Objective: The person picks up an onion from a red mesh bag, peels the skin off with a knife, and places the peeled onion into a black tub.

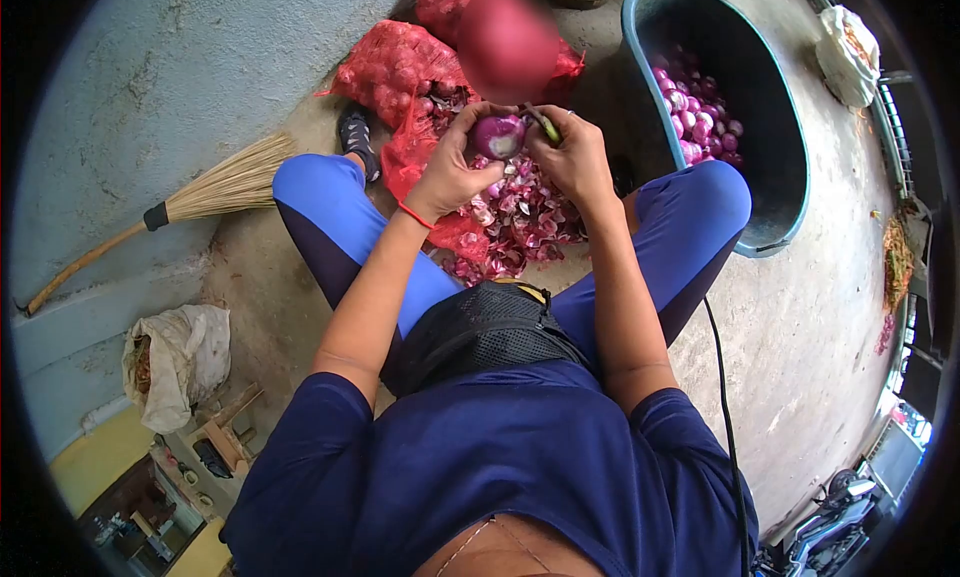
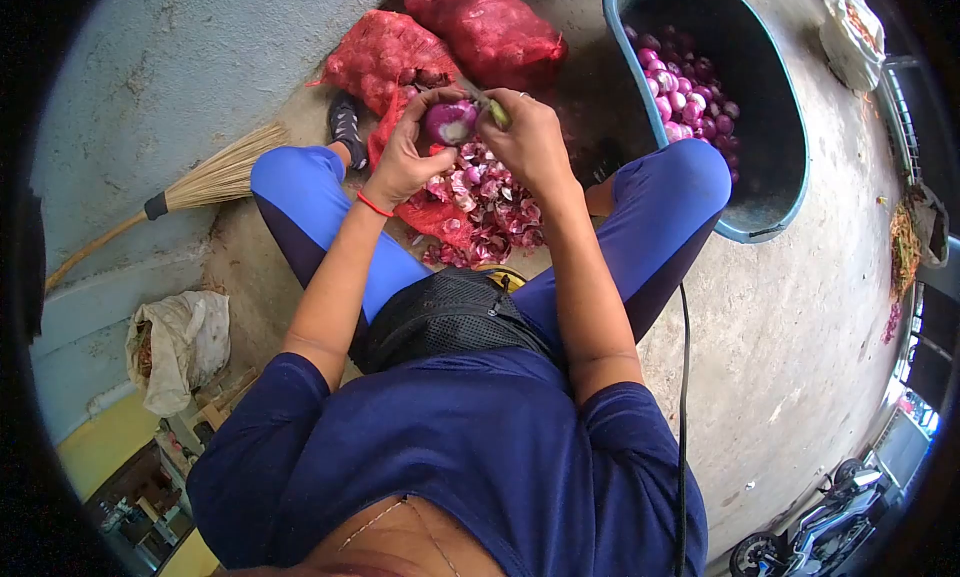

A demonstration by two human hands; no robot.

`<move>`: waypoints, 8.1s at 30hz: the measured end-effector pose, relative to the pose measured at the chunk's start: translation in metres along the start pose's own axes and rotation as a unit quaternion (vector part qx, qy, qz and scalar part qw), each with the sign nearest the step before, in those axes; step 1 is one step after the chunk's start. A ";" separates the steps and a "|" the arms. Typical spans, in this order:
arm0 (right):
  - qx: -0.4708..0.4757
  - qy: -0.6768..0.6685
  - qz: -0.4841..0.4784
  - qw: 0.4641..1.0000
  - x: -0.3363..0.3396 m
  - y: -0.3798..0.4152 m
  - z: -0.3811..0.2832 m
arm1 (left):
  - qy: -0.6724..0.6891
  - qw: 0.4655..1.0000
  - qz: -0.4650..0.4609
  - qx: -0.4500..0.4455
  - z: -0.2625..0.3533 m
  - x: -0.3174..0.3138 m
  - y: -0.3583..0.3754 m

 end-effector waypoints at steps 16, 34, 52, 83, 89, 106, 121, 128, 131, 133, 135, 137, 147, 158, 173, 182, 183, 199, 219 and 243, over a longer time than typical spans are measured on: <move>0.045 -0.091 -0.038 0.994 -0.007 0.000 -0.001 | -0.044 0.998 0.040 -0.005 -0.012 0.002 -0.002; -0.055 -0.077 0.057 0.994 -0.014 -0.004 0.011 | 0.026 0.995 0.088 -0.033 -0.026 -0.009 -0.006; 0.087 0.027 0.049 0.995 -0.017 0.003 -0.008 | -0.006 0.993 0.113 -0.021 -0.031 -0.006 -0.005; 0.020 -0.077 0.015 0.997 -0.018 0.000 -0.007 | 0.323 0.928 0.178 -0.045 0.000 0.001 -0.009; 0.054 -0.140 -0.021 0.988 -0.041 0.002 -0.012 | 0.356 0.914 0.175 -0.084 0.001 0.000 -0.006; 0.046 -0.247 0.005 0.968 -0.047 0.001 -0.011 | 0.377 0.898 0.190 -0.128 -0.004 0.001 -0.006; 0.032 -0.213 0.015 0.976 -0.041 0.002 -0.016 | 0.351 0.906 0.190 -0.139 -0.001 0.000 -0.008; 0.042 -0.252 0.040 0.966 -0.037 -0.003 -0.005 | 0.475 0.866 0.124 -0.095 -0.004 0.007 -0.002; 0.056 -0.211 0.097 0.971 -0.043 0.003 -0.024 | 0.444 0.880 0.142 -0.095 0.002 0.001 -0.002; 0.045 -0.206 0.103 0.972 -0.047 0.001 -0.018 | 0.397 0.903 0.138 -0.096 0.003 -0.006 -0.002; 0.000 -0.242 0.087 0.966 -0.046 0.001 -0.013 | 0.332 0.932 0.110 -0.096 0.000 -0.010 -0.003; 0.024 -0.286 0.111 0.952 -0.042 -0.001 -0.014 | 0.346 0.928 0.105 -0.089 -0.001 -0.011 -0.005; -0.008 -0.161 0.168 0.973 -0.024 -0.005 -0.003 | 0.416 0.896 0.147 -0.037 -0.005 0.001 -0.004; 0.006 -0.104 0.174 0.979 -0.018 -0.006 0.002 | 0.460 0.882 0.102 -0.037 -0.006 0.008 -0.001; 0.010 -0.171 0.224 0.959 -0.002 -0.006 -0.003 | 0.449 0.891 0.046 -0.040 0.008 0.008 -0.001; -0.058 -0.123 0.032 0.990 -0.034 0.005 -0.014 | 0.424 0.879 0.214 -0.040 -0.004 0.014 -0.005; -0.054 -0.144 -0.019 0.988 -0.036 0.008 -0.024 | 0.428 0.878 0.213 -0.040 -0.006 0.016 -0.004; 0.100 -0.080 0.066 0.990 -0.055 0.005 -0.019 | 0.442 0.887 0.134 -0.002 -0.003 -0.002 -0.003; 0.052 -0.121 0.024 0.991 -0.036 0.006 -0.022 | 0.363 0.917 0.159 -0.051 -0.006 0.007 -0.003; 0.047 -0.143 -0.009 0.989 -0.029 0.004 -0.018 | 0.285 0.948 0.125 -0.066 0.009 0.008 -0.003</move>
Point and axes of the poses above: each hand's wrist, its own y-axis away from the middle knuckle, its own x-axis out of the back of the hand, z = x × y, the point moved 1 cm from there along -y, towards the middle knuckle, and after that the axes turned 15 degrees about -z, right-handed, at the moved point
